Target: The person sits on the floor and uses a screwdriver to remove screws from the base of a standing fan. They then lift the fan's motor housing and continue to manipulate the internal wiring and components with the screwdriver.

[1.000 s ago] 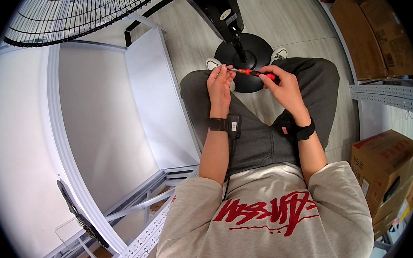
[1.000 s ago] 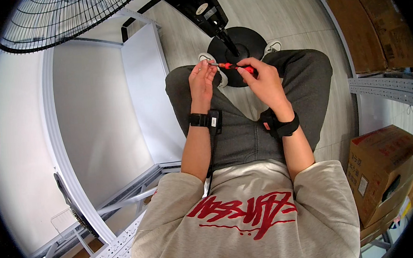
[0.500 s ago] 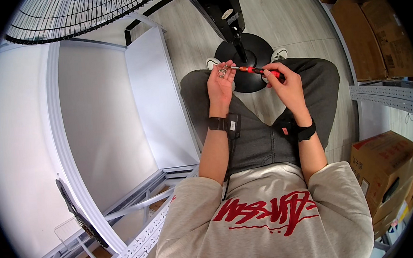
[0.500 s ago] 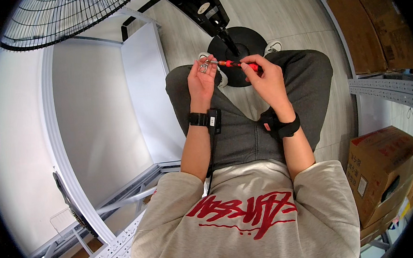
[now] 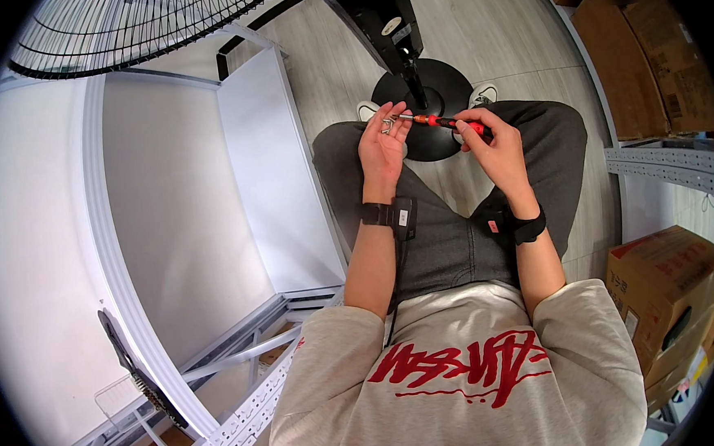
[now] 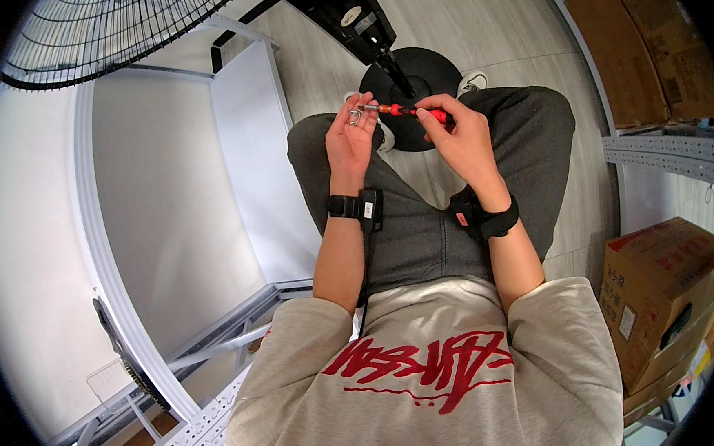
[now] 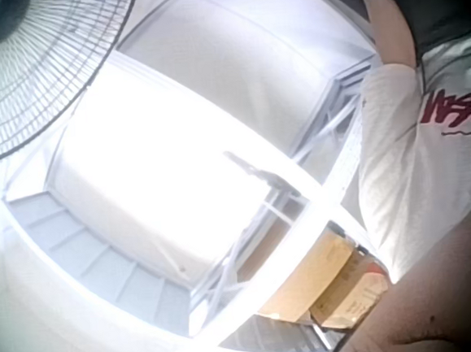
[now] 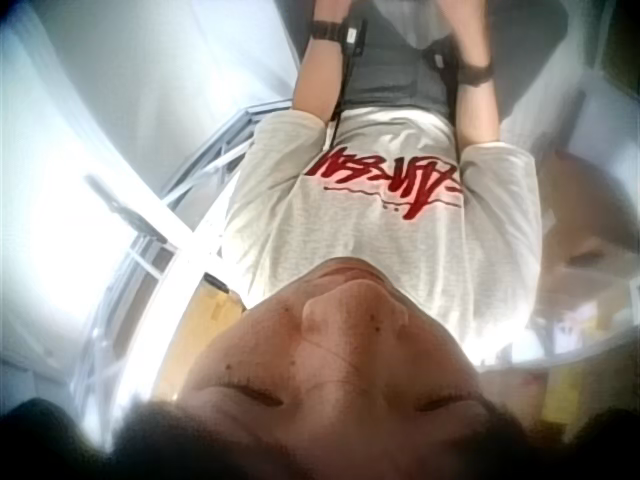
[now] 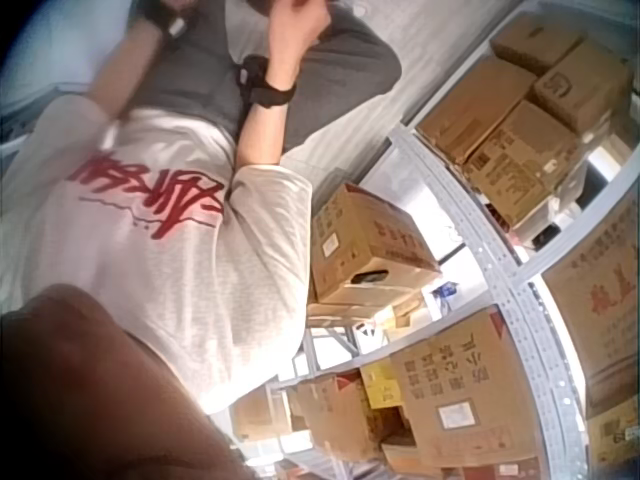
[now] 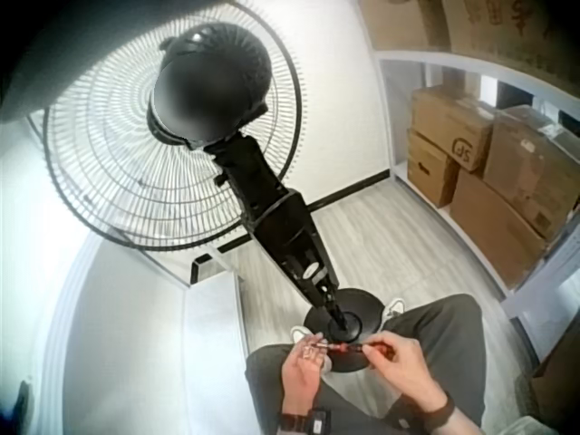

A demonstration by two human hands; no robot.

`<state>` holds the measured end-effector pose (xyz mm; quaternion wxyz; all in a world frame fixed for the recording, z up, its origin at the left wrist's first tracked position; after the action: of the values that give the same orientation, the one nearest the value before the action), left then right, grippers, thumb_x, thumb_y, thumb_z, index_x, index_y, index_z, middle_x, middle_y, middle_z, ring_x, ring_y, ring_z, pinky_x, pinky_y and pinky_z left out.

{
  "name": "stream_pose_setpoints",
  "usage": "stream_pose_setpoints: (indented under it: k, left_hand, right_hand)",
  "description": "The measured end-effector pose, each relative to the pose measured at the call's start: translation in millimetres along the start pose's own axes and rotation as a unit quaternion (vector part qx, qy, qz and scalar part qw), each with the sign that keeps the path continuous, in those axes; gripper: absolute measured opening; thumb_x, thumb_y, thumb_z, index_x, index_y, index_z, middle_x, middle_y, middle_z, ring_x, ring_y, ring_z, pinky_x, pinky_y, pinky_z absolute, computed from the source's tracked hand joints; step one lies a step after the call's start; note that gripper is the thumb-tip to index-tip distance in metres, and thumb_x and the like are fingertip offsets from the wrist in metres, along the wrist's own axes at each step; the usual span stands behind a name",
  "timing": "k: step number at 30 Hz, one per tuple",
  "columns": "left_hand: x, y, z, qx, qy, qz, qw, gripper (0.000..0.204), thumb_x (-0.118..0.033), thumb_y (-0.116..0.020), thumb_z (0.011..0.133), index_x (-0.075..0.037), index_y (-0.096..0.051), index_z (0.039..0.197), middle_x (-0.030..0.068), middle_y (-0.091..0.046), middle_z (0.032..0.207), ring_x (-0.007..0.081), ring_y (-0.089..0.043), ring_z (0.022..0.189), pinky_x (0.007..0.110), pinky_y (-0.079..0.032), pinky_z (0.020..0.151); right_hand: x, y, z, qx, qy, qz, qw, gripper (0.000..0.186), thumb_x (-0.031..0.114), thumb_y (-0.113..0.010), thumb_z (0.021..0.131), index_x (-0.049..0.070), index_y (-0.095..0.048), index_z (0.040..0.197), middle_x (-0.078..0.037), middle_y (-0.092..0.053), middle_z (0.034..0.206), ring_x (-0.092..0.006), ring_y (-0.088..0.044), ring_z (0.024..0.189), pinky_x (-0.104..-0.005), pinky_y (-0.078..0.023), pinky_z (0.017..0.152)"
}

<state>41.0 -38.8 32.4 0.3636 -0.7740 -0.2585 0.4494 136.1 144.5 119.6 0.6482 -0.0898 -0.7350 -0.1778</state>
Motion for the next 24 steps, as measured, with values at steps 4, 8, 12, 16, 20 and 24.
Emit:
stream_pose_setpoints:
  k: [4, 8, 12, 16, 20, 24]
  left_hand:
    - [0, 3, 1, 0.009, -0.004, -0.003, 1.000, 0.022, -0.010, -0.048, 0.097, 0.006, -0.054, 0.109, 0.0232, -0.058, 0.117, 0.0311, -0.058, 0.108, 0.039, -0.048, 0.096]
    - [2, 4, 1, 0.002, -0.011, 0.008, 1.000, 0.019, -0.013, -0.048, 0.098, 0.003, -0.055, 0.104, 0.0232, -0.059, 0.116, 0.0321, -0.058, 0.108, 0.040, -0.048, 0.096]
    - [3, 5, 0, 0.004, -0.022, 0.045, 0.999, 0.021, -0.018, -0.049, 0.099, 0.001, -0.055, 0.103, 0.0198, -0.060, 0.111, 0.0288, -0.060, 0.103, 0.038, -0.050, 0.092]
    - [5, 10, 1, -0.002, -0.018, 0.064, 0.998, 0.022, -0.023, -0.052, 0.099, -0.001, -0.056, 0.102, 0.0139, -0.061, 0.105, 0.0223, -0.060, 0.096, 0.032, -0.052, 0.087]
    - [6, 13, 3, -0.011, -0.016, 0.061, 0.998, 0.026, -0.022, -0.053, 0.098, 0.001, -0.055, 0.109, 0.0142, -0.061, 0.103, 0.0199, -0.059, 0.090, 0.031, -0.052, 0.082]
    - [6, 11, 1, -0.017, -0.009, 0.060, 0.998, 0.028, -0.023, -0.054, 0.098, 0.001, -0.056, 0.112, 0.0122, -0.061, 0.102, 0.0185, -0.059, 0.091, 0.030, -0.052, 0.082]
  right_hand:
    - [2, 1, 0, 0.001, -0.001, -0.002, 1.000, 0.017, 0.015, -0.064, 0.088, 0.004, -0.067, 0.101, -0.002, -0.063, 0.069, -0.0068, -0.062, 0.061, -0.0207, -0.044, 0.054]
    - [1, 0, -1, 0.005, 0.003, 0.002, 1.000, 0.017, 0.015, -0.064, 0.088, 0.004, -0.067, 0.101, -0.002, -0.063, 0.069, -0.0067, -0.062, 0.061, -0.0205, -0.044, 0.054]
    - [3, 1, -2, 0.003, 0.001, -0.004, 1.000, 0.017, 0.015, -0.065, 0.088, 0.004, -0.067, 0.101, -0.002, -0.063, 0.069, -0.0068, -0.062, 0.061, -0.0206, -0.044, 0.054]
    - [2, 1, -2, -0.001, -0.001, 0.001, 1.000, 0.017, 0.015, -0.065, 0.088, 0.004, -0.067, 0.101, -0.002, -0.063, 0.069, -0.0069, -0.062, 0.061, -0.0206, -0.044, 0.054]
    - [1, 0, -2, -0.001, 0.002, 0.002, 1.000, 0.016, 0.015, -0.065, 0.089, 0.004, -0.067, 0.100, -0.002, -0.063, 0.068, -0.0065, -0.061, 0.061, -0.0204, -0.044, 0.054]
    - [-2, 0, -1, 0.002, 0.000, -0.003, 1.000, 0.016, 0.015, -0.065, 0.089, 0.005, -0.067, 0.100, -0.002, -0.063, 0.068, -0.0060, -0.061, 0.061, -0.0203, -0.044, 0.054]
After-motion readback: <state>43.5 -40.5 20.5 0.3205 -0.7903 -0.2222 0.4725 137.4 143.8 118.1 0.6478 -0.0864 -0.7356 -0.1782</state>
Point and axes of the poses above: each hand's wrist, its own z-axis towards the middle knuckle, its own y-axis out of the back of the hand, x = y × z, the point moved 4 cm from there along z, towards the middle knuckle
